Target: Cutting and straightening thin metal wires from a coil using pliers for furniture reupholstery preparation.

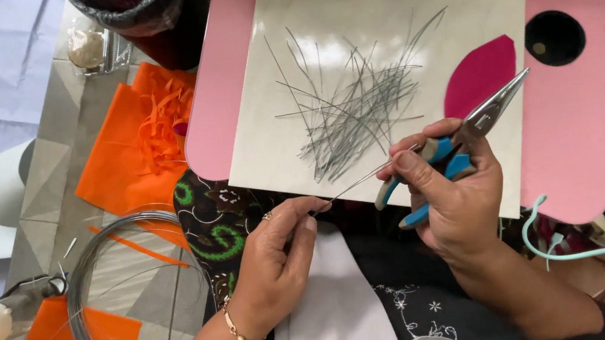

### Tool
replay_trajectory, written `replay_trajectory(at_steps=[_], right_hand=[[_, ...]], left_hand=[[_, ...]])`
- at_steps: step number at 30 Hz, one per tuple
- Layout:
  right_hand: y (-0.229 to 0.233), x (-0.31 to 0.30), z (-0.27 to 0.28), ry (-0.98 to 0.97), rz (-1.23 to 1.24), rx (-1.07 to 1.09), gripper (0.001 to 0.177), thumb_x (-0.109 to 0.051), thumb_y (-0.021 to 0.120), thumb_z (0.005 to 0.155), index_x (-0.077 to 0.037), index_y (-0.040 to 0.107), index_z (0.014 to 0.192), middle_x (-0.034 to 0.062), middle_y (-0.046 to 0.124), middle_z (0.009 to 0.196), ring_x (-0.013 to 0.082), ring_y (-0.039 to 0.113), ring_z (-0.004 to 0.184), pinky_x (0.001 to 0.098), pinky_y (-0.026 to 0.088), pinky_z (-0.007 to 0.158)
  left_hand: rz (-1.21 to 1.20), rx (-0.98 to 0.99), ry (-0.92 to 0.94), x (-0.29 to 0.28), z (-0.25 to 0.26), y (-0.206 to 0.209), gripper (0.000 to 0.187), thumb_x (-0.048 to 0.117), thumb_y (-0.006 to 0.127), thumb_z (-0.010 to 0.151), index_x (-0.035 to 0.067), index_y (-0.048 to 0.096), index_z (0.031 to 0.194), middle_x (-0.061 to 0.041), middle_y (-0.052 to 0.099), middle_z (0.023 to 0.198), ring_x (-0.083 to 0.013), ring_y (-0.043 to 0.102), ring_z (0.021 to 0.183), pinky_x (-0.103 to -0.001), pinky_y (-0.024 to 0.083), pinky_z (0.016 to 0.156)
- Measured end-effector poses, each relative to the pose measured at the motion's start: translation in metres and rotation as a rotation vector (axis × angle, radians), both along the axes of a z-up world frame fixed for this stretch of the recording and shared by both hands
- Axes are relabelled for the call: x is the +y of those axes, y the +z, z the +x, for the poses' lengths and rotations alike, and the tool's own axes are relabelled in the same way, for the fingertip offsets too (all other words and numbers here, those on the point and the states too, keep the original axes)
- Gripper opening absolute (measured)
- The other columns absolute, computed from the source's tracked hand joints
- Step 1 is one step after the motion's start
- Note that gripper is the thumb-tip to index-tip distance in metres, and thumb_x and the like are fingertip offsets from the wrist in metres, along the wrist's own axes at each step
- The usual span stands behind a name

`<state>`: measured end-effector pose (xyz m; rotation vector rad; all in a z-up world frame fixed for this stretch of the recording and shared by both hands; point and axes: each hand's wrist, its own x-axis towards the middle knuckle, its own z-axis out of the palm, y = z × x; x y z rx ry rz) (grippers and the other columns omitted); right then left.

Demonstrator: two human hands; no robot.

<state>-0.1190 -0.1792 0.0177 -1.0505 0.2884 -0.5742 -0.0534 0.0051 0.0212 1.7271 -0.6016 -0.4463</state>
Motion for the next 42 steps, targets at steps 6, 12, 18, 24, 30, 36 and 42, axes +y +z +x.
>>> replay_trajectory(at_steps=[6, 12, 18, 24, 30, 36, 42], right_hand=[[0.0, -0.002, -0.016, -0.013, 0.028, -0.037, 0.028, 0.009, 0.061, 0.085, -0.008, 0.051, 0.106, 0.0117, 0.063, 0.094, 0.0211, 0.064, 0.078, 0.0323, 0.057, 0.076], [-0.001, -0.002, -0.026, -0.095, 0.026, -0.09, 0.029, 0.011, 0.062, 0.084, -0.008, 0.052, 0.103, 0.0071, 0.062, 0.091, 0.0182, 0.064, 0.084, 0.0312, 0.059, 0.075], [-0.006, -0.037, -0.018, -0.237, -0.384, -0.11, 0.028, 0.005, 0.063, 0.091, -0.01, 0.048, 0.109, 0.007, 0.06, 0.09, 0.0207, 0.064, 0.08, 0.0322, 0.061, 0.076], [-0.002, -0.052, -0.008, -0.217, -0.322, -0.078, 0.029, 0.01, 0.063, 0.091, -0.011, 0.05, 0.107, 0.0043, 0.057, 0.087, 0.0206, 0.063, 0.081, 0.0324, 0.06, 0.076], [-0.004, -0.069, 0.01, -0.228, -0.32, -0.01, 0.025, 0.009, 0.064, 0.093, -0.01, 0.053, 0.105, 0.0049, 0.058, 0.083, 0.0203, 0.066, 0.079, 0.0317, 0.062, 0.072], [-0.003, -0.063, 0.026, -0.22, -0.436, 0.086, 0.025, 0.009, 0.064, 0.095, -0.009, 0.05, 0.104, 0.0017, 0.055, 0.084, 0.0167, 0.062, 0.076, 0.0285, 0.061, 0.075], [-0.013, -0.073, 0.039, -0.23, -0.408, 0.146, 0.028, 0.011, 0.063, 0.094, -0.008, 0.048, 0.107, 0.003, 0.055, 0.086, 0.018, 0.064, 0.08, 0.0307, 0.062, 0.077]], left_hand=[[0.032, -0.021, -0.012, -0.004, -0.017, 0.009, 0.024, -0.002, 0.048, 0.084, 0.002, 0.063, 0.103, -0.002, 0.059, 0.076, -0.0089, 0.042, 0.056, -0.021, 0.038, 0.05], [-0.001, 0.045, -0.051, -0.006, -0.029, 0.012, 0.024, -0.002, 0.05, 0.085, 0.002, 0.064, 0.104, 0.005, 0.045, 0.061, -0.0059, 0.034, 0.051, -0.02, 0.031, 0.046], [-0.098, 0.301, -0.038, -0.005, -0.013, -0.014, 0.014, 0.001, 0.058, 0.084, -0.006, 0.063, 0.095, -0.011, 0.068, 0.073, -0.0117, 0.062, 0.063, -0.021, 0.051, 0.054], [-0.07, 0.481, -0.065, -0.013, 0.004, -0.012, 0.011, 0.002, 0.06, 0.085, -0.007, 0.064, 0.091, -0.014, 0.069, 0.073, -0.0109, 0.057, 0.052, -0.02, 0.048, 0.049], [-0.046, 0.376, -0.113, -0.018, 0.02, -0.025, 0.008, 0.003, 0.059, 0.087, -0.002, 0.064, 0.09, -0.007, 0.065, 0.072, -0.0097, 0.056, 0.056, -0.019, 0.049, 0.053], [0.145, 0.02, 0.032, -0.026, 0.035, -0.039, 0.008, 0.007, 0.06, 0.083, 0.003, 0.066, 0.086, 0.002, 0.057, 0.059, -0.0074, 0.043, 0.047, -0.021, 0.039, 0.045], [0.045, 0.085, 0.06, -0.029, 0.045, -0.055, 0.009, 0.007, 0.064, 0.082, 0.0, 0.068, 0.087, -0.002, 0.066, 0.066, -0.0059, 0.057, 0.053, -0.018, 0.045, 0.048]])
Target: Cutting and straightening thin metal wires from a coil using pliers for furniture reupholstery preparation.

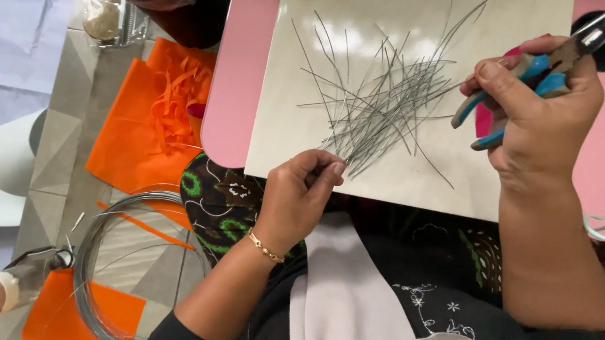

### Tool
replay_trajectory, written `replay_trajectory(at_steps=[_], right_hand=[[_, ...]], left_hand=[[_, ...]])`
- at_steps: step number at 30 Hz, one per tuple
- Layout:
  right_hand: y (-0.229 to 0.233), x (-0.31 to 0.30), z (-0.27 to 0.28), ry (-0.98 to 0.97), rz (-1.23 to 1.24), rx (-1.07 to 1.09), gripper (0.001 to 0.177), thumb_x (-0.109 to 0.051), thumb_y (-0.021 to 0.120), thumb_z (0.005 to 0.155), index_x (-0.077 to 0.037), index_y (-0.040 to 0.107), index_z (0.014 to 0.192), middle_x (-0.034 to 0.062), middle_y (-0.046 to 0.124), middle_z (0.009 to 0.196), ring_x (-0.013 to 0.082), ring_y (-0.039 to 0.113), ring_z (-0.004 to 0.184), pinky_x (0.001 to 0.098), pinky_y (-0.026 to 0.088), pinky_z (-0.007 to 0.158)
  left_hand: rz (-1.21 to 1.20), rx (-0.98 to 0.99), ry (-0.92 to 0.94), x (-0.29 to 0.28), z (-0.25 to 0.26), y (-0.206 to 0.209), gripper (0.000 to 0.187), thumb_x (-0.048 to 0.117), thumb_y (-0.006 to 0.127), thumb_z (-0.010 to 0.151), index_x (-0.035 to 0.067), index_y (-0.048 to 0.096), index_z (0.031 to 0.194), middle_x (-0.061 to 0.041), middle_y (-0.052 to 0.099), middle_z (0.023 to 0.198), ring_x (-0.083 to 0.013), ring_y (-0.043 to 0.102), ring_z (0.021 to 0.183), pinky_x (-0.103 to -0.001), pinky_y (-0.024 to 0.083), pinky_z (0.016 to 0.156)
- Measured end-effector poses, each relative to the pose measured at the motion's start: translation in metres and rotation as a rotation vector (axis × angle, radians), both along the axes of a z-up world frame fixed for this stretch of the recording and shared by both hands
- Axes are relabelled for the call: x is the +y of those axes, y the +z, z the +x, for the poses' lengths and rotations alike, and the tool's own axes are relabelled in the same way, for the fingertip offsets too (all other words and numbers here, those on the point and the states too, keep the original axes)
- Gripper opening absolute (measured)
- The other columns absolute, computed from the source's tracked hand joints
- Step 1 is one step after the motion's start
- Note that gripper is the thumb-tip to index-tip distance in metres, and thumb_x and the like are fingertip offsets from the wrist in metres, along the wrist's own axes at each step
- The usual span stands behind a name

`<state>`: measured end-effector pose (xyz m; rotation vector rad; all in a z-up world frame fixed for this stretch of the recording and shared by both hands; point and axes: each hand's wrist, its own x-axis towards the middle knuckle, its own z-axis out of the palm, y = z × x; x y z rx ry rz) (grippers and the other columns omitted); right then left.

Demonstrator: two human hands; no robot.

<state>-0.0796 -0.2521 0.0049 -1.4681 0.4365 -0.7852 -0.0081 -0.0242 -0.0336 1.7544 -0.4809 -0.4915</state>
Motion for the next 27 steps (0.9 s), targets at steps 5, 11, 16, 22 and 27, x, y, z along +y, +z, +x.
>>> replay_trajectory(at_steps=[5, 11, 16, 22, 27], right_hand=[[-0.004, -0.004, 0.012, -0.028, 0.061, 0.075, 0.028, 0.01, 0.063, 0.093, -0.009, 0.048, 0.107, 0.002, 0.055, 0.084, 0.0168, 0.064, 0.077, 0.026, 0.059, 0.071], [-0.006, -0.006, 0.025, -0.068, 0.087, 0.16, 0.029, 0.009, 0.065, 0.092, -0.009, 0.049, 0.109, 0.0023, 0.058, 0.082, 0.0165, 0.066, 0.075, 0.0199, 0.052, 0.063], [-0.009, -0.006, 0.031, -0.063, 0.079, 0.192, 0.028, 0.007, 0.065, 0.092, -0.008, 0.048, 0.109, 0.0022, 0.057, 0.083, 0.0162, 0.066, 0.075, 0.019, 0.052, 0.063], [-0.006, -0.007, 0.038, -0.053, 0.016, 0.251, 0.026, 0.007, 0.064, 0.093, -0.005, 0.047, 0.11, 0.0062, 0.057, 0.086, 0.0156, 0.064, 0.076, 0.0236, 0.059, 0.072], [-0.007, -0.016, 0.028, 0.049, -0.189, 0.473, 0.016, -0.004, 0.052, 0.101, 0.001, 0.052, 0.116, 0.0107, 0.06, 0.105, 0.0133, 0.056, 0.093, 0.0188, 0.045, 0.078]], left_hand=[[-0.041, 0.165, 0.005, 0.001, 0.007, -0.008, 0.008, 0.004, 0.063, 0.081, -0.003, 0.066, 0.085, -0.004, 0.066, 0.064, -0.0072, 0.059, 0.05, -0.017, 0.046, 0.045], [-0.01, 0.103, 0.015, 0.003, 0.017, -0.006, 0.009, 0.004, 0.063, 0.081, -0.003, 0.067, 0.085, -0.003, 0.067, 0.064, -0.0055, 0.056, 0.049, -0.016, 0.045, 0.044], [-0.015, 0.07, 0.072, -0.002, 0.023, -0.009, 0.008, 0.005, 0.063, 0.079, -0.002, 0.067, 0.079, -0.002, 0.063, 0.058, -0.0043, 0.047, 0.045, -0.016, 0.039, 0.041], [-0.033, 0.12, 0.129, -0.01, 0.031, -0.017, 0.005, 0.002, 0.06, 0.076, 0.0, 0.065, 0.075, 0.001, 0.056, 0.056, -0.004, 0.041, 0.045, -0.016, 0.035, 0.041], [-0.041, 0.109, 0.147, -0.009, 0.033, -0.019, 0.005, 0.002, 0.06, 0.077, 0.001, 0.065, 0.076, 0.003, 0.052, 0.053, -0.0037, 0.038, 0.044, -0.017, 0.031, 0.039]])
